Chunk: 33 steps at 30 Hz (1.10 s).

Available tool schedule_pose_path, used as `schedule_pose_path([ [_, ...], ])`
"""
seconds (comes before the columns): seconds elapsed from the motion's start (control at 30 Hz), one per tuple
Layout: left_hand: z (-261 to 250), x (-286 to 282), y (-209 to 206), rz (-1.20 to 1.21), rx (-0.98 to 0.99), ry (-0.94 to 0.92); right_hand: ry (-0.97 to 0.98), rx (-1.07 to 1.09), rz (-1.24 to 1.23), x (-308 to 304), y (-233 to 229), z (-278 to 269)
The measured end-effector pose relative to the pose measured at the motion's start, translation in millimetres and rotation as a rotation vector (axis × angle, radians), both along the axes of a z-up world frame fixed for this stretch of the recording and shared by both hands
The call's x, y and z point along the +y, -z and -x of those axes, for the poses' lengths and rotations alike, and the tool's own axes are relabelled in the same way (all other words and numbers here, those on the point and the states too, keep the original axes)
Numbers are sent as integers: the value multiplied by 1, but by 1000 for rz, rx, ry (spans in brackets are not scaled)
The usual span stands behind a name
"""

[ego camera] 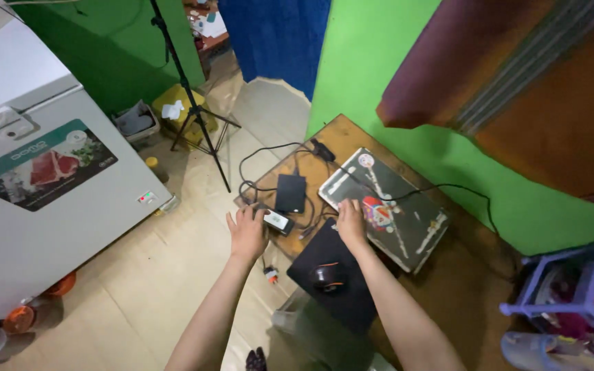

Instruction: Untangle and neatly wrap a laptop charger power cable.

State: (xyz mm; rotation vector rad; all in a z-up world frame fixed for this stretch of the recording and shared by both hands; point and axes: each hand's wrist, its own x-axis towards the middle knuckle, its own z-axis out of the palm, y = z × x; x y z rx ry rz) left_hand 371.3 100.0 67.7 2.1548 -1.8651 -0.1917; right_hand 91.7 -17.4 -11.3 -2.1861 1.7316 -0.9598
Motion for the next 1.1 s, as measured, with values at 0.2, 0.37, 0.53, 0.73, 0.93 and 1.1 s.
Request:
schedule_pose_path([
  [0.2, -40, 0, -14, -3, 37, 25, 8, -94, -28, 21, -6, -37],
  [0.37, -38, -7, 13, 22, 43, 41, -36, -89, 13, 19, 10, -27],
  [0.53, -20, -18, 10, 32, 48, 94, -14, -95, -108, 15, 7, -12],
  [0.73, -7, -61, 12, 98, 43, 157, -46, -129, -178, -9, 3, -3],
  [0.93, 3, -120, 25, -135, 69, 78, -181, -220, -305, -68, 32, 6],
  [1.1, 3, -148, 45, -262, 8, 3, -210, -412, -505, -116, 77, -16],
])
